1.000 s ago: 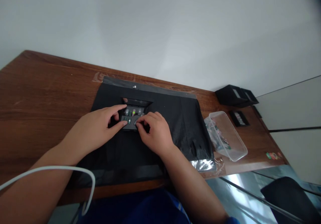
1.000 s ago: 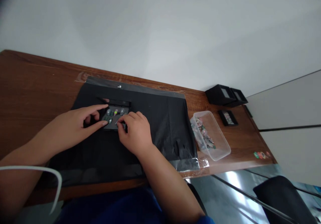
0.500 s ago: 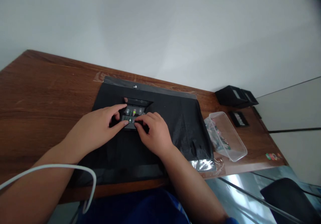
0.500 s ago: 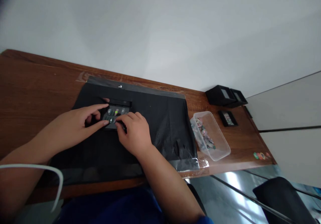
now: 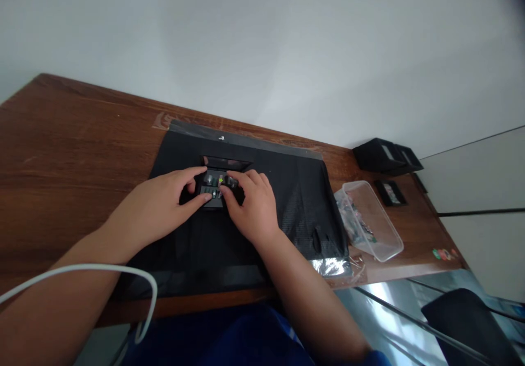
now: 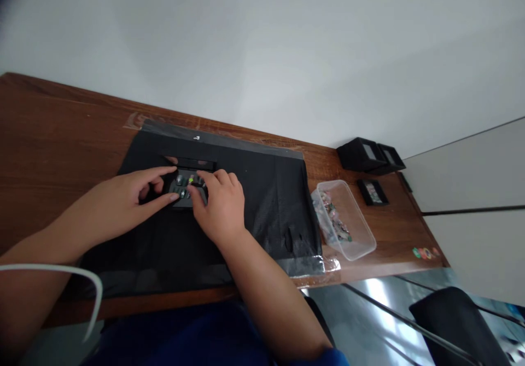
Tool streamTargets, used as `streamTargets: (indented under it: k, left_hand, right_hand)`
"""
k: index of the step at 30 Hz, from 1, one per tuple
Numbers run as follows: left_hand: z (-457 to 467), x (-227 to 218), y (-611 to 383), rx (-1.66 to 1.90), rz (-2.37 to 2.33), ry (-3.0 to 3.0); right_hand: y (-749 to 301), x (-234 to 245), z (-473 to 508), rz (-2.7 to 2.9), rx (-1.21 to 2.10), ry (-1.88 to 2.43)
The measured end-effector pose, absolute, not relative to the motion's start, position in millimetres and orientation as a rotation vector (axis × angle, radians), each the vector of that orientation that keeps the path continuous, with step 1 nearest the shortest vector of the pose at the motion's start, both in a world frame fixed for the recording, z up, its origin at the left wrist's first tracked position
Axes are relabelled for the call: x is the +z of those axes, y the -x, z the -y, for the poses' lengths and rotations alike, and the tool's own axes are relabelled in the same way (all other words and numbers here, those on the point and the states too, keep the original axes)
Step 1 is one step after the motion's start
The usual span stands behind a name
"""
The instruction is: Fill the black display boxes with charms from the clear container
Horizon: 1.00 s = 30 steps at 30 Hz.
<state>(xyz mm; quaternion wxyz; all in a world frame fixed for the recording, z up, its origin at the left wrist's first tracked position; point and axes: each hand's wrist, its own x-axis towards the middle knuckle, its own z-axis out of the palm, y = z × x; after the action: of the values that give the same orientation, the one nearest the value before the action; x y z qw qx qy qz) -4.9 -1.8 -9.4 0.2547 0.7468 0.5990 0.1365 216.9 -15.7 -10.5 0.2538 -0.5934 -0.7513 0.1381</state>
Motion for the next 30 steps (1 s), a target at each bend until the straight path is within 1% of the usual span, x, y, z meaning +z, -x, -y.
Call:
streamTargets:
  k: [7, 12, 24, 30]
  left_hand:
    - [2, -9, 4, 0.382, -1.609, -2.059]
    - [2, -8, 3, 0.347, -1.613, -2.044]
    - [3, -8, 3, 0.344, -1.626, -2.017]
    - [2, -9, 3, 0.332, -1.634, -1.996]
  right_hand:
    - [-212, -13, 6, 2.102, 0.341, 1.675]
    - [-210, -11, 6, 2.100, 0.375, 1.696]
    - [-213, -10, 7, 2.020, 0.445, 1.566]
    - [-216, -2, 8, 2.012, 0.455, 1.604]
